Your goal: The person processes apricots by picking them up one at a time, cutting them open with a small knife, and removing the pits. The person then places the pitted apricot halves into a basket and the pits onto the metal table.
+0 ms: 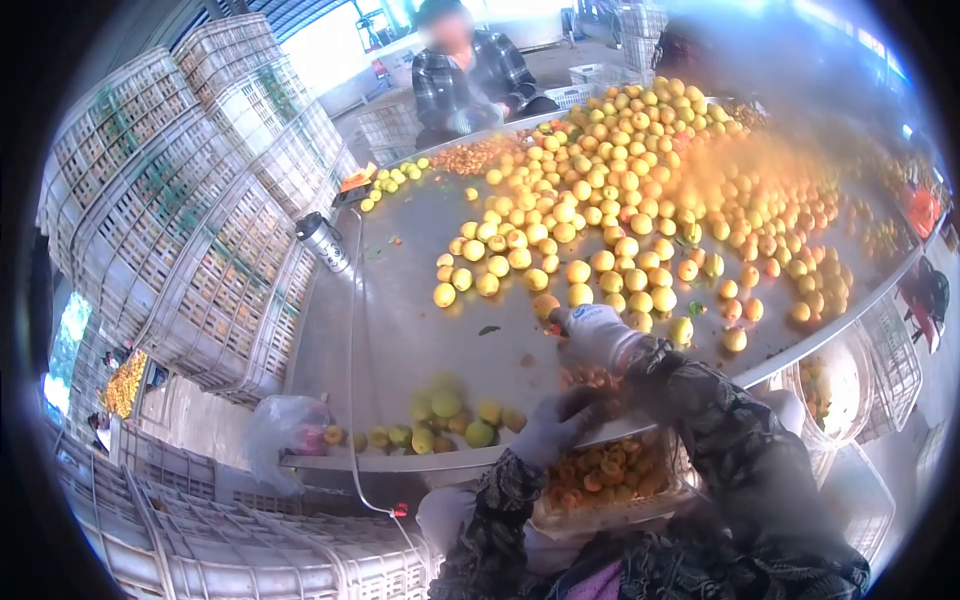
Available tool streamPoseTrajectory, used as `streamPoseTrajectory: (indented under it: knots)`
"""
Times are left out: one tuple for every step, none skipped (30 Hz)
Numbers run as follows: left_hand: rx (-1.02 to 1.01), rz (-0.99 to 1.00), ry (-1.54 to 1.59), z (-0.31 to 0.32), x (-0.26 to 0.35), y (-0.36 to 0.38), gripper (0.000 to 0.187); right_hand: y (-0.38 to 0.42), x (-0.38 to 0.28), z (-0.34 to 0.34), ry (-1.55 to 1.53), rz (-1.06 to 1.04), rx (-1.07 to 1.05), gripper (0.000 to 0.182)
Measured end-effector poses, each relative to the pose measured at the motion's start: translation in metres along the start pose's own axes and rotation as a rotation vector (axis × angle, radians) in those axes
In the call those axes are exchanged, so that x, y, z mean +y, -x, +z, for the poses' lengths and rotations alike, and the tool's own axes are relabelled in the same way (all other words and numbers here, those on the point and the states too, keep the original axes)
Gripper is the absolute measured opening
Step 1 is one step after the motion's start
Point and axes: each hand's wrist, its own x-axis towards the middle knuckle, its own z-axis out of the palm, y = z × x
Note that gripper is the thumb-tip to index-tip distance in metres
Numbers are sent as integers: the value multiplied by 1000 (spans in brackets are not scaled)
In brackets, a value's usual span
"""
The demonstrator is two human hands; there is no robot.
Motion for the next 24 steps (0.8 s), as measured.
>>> streamPoseTrajectory:
  knots:
    - [-5, 1, 27, 0, 3, 1, 35, 1, -2, -1, 34, -19, -14, 33]
    - [-13, 2, 54, 1, 7, 2, 35, -1, -2, -1, 37, -20, -9, 33]
    - [-15, 6, 52, 1, 11, 3, 35, -2, 0, 2, 63, -28, -6, 32]
    - [-6, 26, -13, 0, 14, 4, 35, -3, 1, 6, 88, -36, -5, 31]
    - [4, 46, -78, 0, 17, 5, 35, -4, 3, 9, 87, -29, 9, 30]
    - [5, 48, -80, -1, 20, 6, 35, -4, 3, 10, 87, -31, 11, 30]
    - [-3, 33, -71, -1, 23, 6, 35, -3, 3, 10, 72, -33, 38, 30]
    - [-11, 17, -61, -2, 24, 7, 34, -5, 3, 11, 57, -36, 63, 30]
    - [-7, 17, -62, -2, 25, 7, 34, -4, 1, 2, 108, -29, -28, 28]
    - [-5, 26, -66, -3, 24, 8, 34, -3, 0, -1, 107, -34, -29, 28]
    - [-1, 33, -69, -2, 23, 8, 34, -2, 1, -3, 102, -23, -7, 29]
    - [7, 30, -69, -2, 21, 8, 34, -1, 3, -3, 95, -13, 14, 30]
    - [25, 54, -64, -1, 18, 9, 34, -4, 8, 1, 60, 21, 24, 32]
    - [40, 79, -60, -1, 16, 9, 34, -7, 11, 5, 57, 15, 22, 32]
    - [40, 77, -62, -3, 17, 9, 34, -7, 13, 5, 52, 12, 55, 31]
    - [36, 79, -117, -3, 21, 10, 35, -6, 15, 5, 50, 14, 87, 30]
    - [29, 81, -170, -1, 23, 10, 35, -8, 17, 6, 73, 42, 56, 30]
    - [23, 83, -171, 1, 25, 8, 35, -6, 20, 4, 74, 48, 59, 30]
    - [33, 65, -166, 1, 27, 9, 34, -6, 20, 2, 104, 49, 61, 31]
    - [50, 44, -162, 0, 28, 10, 34, -7, 19, 2, 131, 43, 61, 31]
    - [62, 40, -168, 0, 25, 9, 34, -7, 21, 1, 95, 63, 57, 33]
    - [58, 53, -117, 2, 19, 7, 34, -5, 23, -1, 64, 17, 74, 34]
    - [52, 66, -67, 1, 15, 7, 33, -7, 24, 0, 52, 39, 56, 36]
    - [55, 64, -72, 0, 17, 9, 33, -7, 21, -3, 42, 69, 40, 37]
